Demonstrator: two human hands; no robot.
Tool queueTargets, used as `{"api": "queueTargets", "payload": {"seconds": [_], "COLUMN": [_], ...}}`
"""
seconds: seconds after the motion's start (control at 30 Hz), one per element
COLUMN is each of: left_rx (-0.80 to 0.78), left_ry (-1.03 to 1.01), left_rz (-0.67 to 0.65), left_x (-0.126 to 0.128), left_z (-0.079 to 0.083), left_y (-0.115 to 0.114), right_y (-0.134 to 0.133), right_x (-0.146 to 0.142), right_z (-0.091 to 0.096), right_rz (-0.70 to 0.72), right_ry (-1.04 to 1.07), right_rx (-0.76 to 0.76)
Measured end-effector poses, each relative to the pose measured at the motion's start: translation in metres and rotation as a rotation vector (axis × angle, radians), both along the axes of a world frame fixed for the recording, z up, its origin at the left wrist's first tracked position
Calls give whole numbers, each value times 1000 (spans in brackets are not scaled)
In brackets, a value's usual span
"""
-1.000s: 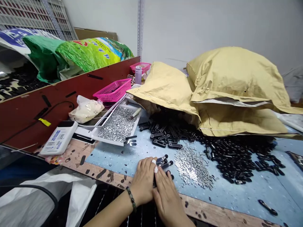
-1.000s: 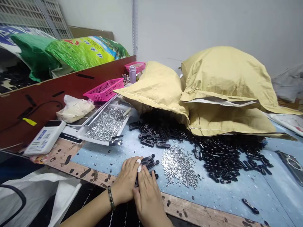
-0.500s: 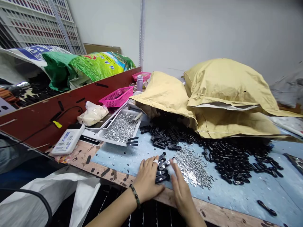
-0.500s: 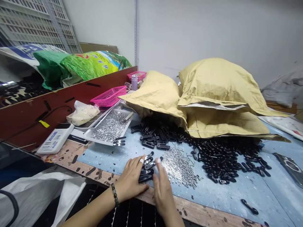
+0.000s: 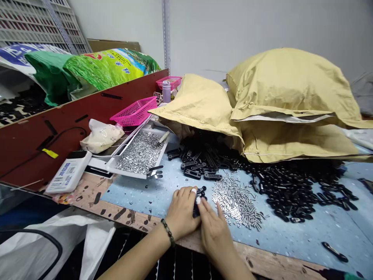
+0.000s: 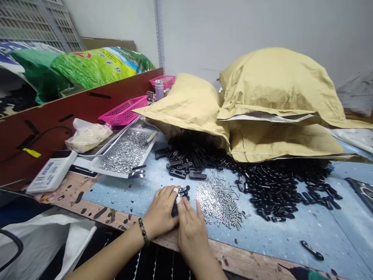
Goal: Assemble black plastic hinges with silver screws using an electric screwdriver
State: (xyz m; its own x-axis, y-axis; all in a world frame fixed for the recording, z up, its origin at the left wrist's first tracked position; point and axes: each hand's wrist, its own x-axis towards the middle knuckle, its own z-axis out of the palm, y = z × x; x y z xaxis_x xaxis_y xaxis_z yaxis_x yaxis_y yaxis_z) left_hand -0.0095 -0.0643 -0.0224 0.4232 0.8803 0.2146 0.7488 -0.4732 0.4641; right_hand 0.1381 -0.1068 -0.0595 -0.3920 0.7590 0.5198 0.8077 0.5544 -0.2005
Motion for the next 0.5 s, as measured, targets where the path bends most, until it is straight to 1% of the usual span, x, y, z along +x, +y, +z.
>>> {"api": "queueTargets", "payload": {"seconds": [0.03,0.1,0.2,0.27,0.33,0.4,0.43,0.5], "left_rx": [-7,-35,-123,-177,-201,-253,-345,-619], "left_ry": [5,11,22,13,-55,-248,-427,-845], "left_rz": [-7,-18,-49,-90,-113,-78,-42,42], "left_x": [1,0,-7,-13,-17,-21,-22,-25], "left_z": [1,2,3,3,4,7,11,21], "left_y": [1,1,2,2,3,3,3,-1], "right_y": [-1,-4,-7,-12,-17,-22,-24,-24], "right_x": [-2,0,13,25,33,35,34,27], "right_z": [2,7,13,16,18,21,23,29], "right_rz": [14,-3,-112,-190,-221,-229,-240,-275], "right_ry": [21,113,356,506,597,679,738,895], "right_rx": [-21,-117,-255,-276,-271,-270,-278,-302]}}
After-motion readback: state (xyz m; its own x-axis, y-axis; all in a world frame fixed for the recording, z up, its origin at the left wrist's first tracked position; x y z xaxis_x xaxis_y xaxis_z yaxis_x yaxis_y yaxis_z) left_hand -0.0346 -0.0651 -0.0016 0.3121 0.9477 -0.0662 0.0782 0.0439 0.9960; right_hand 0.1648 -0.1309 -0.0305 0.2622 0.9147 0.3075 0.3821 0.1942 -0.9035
